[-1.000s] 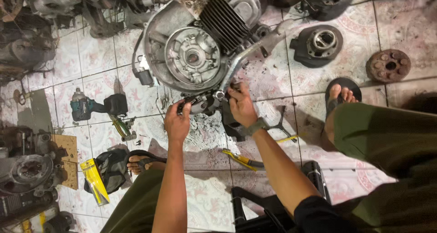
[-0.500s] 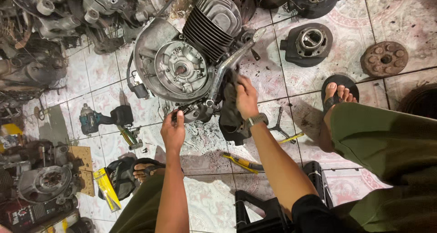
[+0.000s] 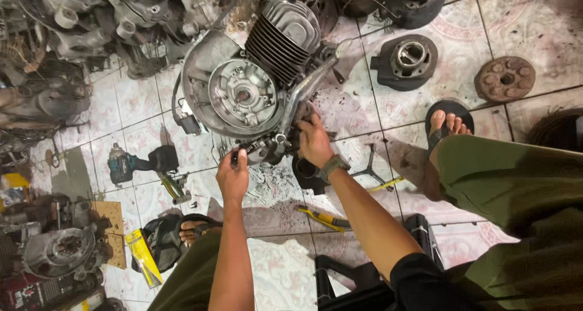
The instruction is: The person uses a wrench and a screwdriver to loosen and remove bolts from a motorcycle engine. They then use a rag to wipe the engine casing and remove a small metal part.
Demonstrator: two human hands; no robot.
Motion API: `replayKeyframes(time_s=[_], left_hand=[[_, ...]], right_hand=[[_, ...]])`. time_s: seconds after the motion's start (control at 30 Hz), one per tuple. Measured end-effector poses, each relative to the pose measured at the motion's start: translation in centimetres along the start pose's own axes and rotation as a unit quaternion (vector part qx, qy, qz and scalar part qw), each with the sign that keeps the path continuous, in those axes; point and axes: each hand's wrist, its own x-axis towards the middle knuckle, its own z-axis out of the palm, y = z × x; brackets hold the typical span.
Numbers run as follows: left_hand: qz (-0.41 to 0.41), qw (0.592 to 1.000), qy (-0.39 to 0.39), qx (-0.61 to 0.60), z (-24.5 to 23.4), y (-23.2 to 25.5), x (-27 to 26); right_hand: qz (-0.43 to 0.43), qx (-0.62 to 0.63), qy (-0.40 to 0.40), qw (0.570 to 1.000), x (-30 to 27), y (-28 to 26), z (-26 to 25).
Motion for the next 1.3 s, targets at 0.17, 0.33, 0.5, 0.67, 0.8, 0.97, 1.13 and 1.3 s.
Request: replayKeyframes(time_s=[0.17, 0.33, 0.5, 0.67, 0.8, 0.97, 1.13, 1.3], left_hand=[[-0.021, 0.999, 0.001, -0.031, 0.2, 0.0, -0.2], [-0.011, 0.999, 0.007, -0.046, 0.1, 0.5, -0.5], [-0.015, 0.999, 0.019, -0.036, -0.1, 0.4, 0.0], [0.032, 0.998, -0.024, -0.056, -0.5, -1.3, 0.0], [0.029, 0.996, -0.021, -0.077, -1.1, 1.5, -0.5], [0.038, 0.996, 0.018, -0.08, -0.5, 0.9, -1.0], [0.044, 0.993, 0.048, -0.096, 0.8, -0.9, -0.6], [0.035, 0.987, 0.069, -0.144, 0.6, -0.1, -0.3]], right_hand=[[0.229, 0.097, 0.065, 0.966, 2.1, -8.6, -7.6], [0.08, 0.1, 0.068, 0.989, 5.2, -5.9, -3.2], [0.026, 0.009, 0.008, 1.0, 4.1, -2.4, -0.3], [0.475, -0.082, -0.031, 0.876, 1.0, -7.4, -2.3], [0.423, 0.147, 0.122, 0.886, 0.4, -2.6, -4.9], [0.252, 0.235, 0.134, 0.929, 5.0, -16.4, -7.4], [0.105, 0.131, 0.009, 0.986, 4.3, -11.6, -7.2], [0.055, 0.114, 0.048, 0.991, 5.5, -8.2, -5.0]])
